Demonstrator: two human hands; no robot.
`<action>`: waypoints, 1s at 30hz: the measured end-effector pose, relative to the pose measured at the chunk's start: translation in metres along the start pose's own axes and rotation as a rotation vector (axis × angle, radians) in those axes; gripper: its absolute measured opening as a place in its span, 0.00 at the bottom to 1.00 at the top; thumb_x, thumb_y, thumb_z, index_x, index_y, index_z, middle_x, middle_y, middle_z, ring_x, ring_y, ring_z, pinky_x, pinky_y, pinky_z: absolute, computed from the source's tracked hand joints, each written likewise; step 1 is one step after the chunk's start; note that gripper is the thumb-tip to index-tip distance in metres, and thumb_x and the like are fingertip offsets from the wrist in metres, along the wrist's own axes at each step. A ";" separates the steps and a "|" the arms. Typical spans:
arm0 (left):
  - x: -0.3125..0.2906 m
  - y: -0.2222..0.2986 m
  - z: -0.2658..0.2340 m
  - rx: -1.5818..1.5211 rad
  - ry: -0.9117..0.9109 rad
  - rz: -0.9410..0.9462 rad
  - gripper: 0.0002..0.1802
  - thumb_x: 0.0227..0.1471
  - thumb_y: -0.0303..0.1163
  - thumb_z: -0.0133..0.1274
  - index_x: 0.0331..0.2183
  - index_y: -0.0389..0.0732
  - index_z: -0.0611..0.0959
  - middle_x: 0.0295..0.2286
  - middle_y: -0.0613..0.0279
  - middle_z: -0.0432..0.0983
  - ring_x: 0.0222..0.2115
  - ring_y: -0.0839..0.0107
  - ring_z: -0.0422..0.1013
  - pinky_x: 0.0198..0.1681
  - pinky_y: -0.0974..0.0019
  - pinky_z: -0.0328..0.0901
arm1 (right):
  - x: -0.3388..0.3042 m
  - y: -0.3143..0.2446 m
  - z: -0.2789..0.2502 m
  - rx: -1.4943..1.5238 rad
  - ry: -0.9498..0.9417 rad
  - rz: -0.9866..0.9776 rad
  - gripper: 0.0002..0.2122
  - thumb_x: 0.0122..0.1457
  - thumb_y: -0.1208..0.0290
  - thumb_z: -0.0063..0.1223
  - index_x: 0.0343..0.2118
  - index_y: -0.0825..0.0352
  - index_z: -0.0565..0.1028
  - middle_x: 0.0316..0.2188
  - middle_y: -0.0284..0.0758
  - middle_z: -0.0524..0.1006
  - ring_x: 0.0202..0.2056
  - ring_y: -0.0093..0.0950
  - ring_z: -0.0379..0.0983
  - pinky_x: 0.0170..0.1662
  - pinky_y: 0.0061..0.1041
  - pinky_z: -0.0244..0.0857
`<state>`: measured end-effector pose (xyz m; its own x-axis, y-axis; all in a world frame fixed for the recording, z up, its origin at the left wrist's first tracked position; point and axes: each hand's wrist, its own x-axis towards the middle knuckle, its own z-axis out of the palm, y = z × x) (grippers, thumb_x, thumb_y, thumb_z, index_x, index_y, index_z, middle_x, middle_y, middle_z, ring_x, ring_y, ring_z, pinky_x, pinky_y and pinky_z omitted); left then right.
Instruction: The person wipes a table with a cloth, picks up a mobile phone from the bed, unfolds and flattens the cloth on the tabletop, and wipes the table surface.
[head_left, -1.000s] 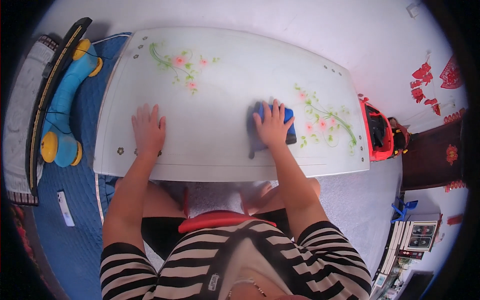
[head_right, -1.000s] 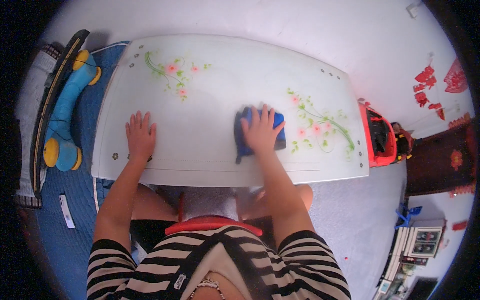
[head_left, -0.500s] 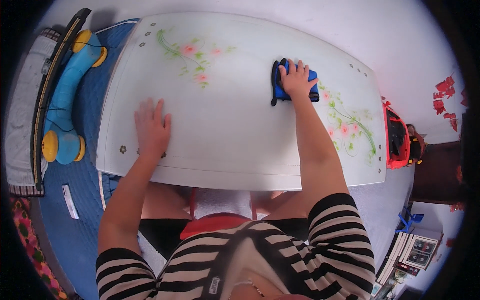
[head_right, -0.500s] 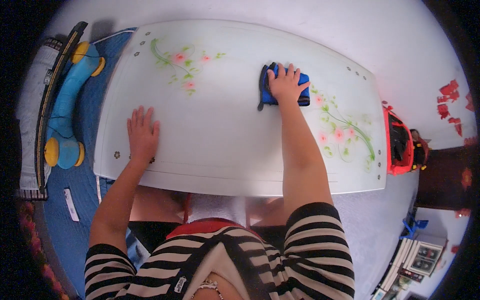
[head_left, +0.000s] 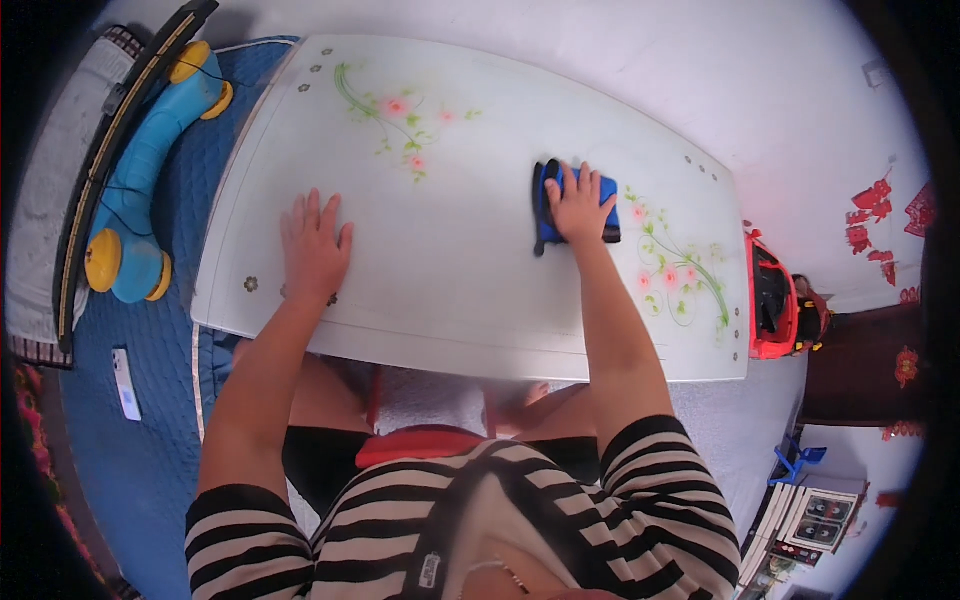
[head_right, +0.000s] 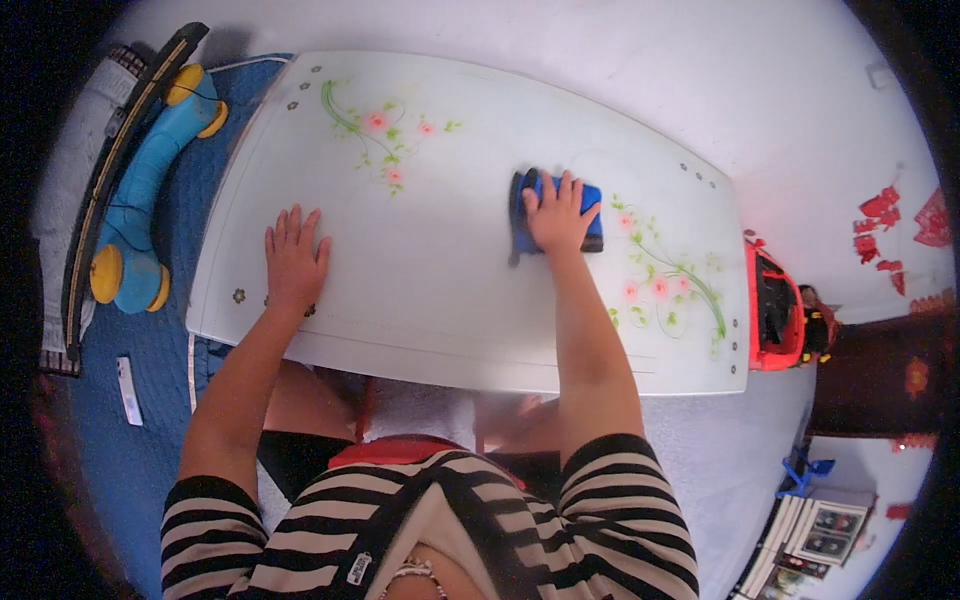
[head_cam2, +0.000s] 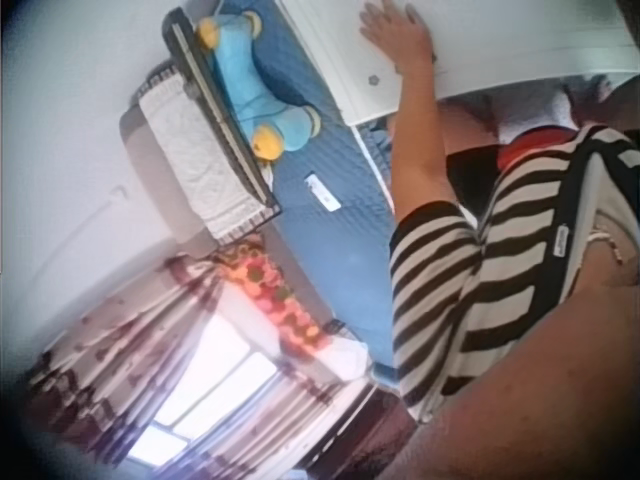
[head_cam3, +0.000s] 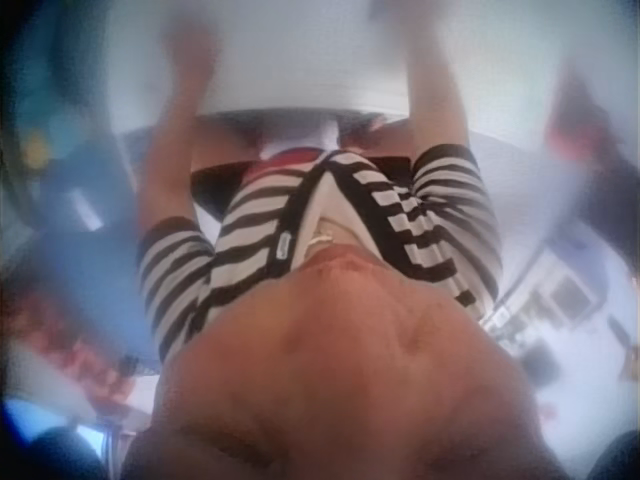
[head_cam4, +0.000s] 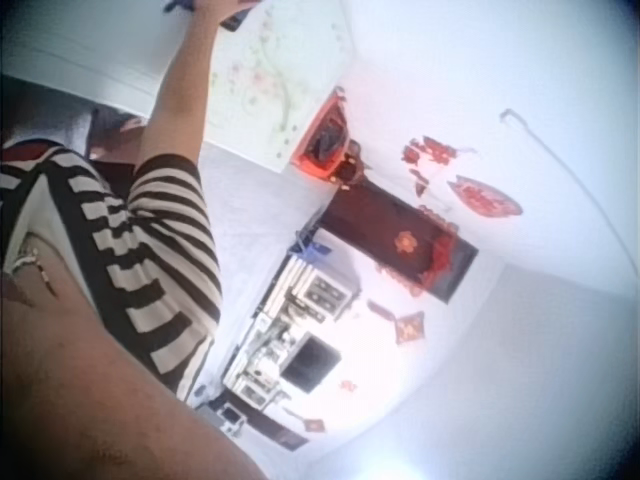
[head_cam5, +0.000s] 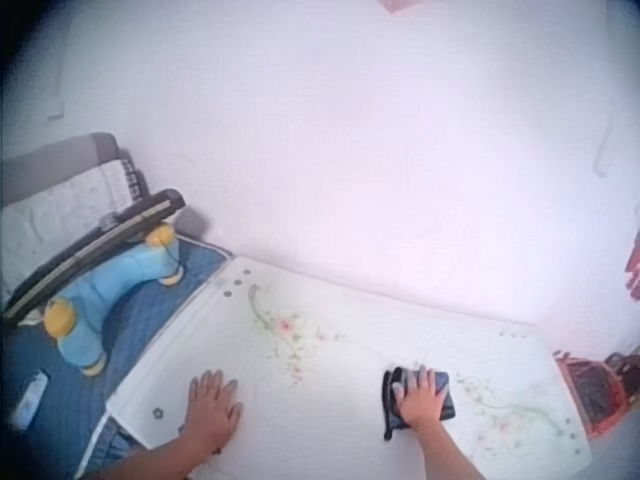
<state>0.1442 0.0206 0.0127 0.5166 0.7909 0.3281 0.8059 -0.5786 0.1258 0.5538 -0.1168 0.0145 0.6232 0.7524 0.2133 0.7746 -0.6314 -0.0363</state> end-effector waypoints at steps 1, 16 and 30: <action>0.000 -0.001 0.000 -0.008 0.007 -0.001 0.29 0.63 0.44 0.48 0.62 0.47 0.69 0.64 0.49 0.58 0.66 0.49 0.51 0.69 0.41 0.43 | -0.016 -0.003 -0.003 0.002 0.008 -0.044 0.28 0.67 0.41 0.36 0.66 0.49 0.64 0.70 0.40 0.55 0.71 0.41 0.46 0.66 0.68 0.34; 0.004 0.001 0.011 0.002 0.129 0.013 0.27 0.61 0.45 0.50 0.58 0.44 0.74 0.61 0.45 0.64 0.63 0.45 0.56 0.68 0.43 0.46 | -0.215 -0.036 -0.068 0.187 -0.074 -0.120 0.40 0.61 0.47 0.53 0.69 0.68 0.55 0.71 0.53 0.48 0.73 0.49 0.37 0.66 0.66 0.28; -0.001 0.002 -0.014 -0.217 -0.041 0.261 0.25 0.59 0.46 0.52 0.56 0.48 0.78 0.61 0.56 0.67 0.64 0.57 0.58 0.69 0.51 0.47 | -0.076 -0.074 -0.016 0.079 0.053 -0.190 0.36 0.60 0.43 0.51 0.65 0.64 0.63 0.68 0.50 0.57 0.71 0.47 0.45 0.66 0.67 0.33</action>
<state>0.1412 0.0155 0.0252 0.7121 0.6152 0.3385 0.5666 -0.7881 0.2404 0.4479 -0.1303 0.0166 0.4602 0.8444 0.2743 0.8851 -0.4606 -0.0669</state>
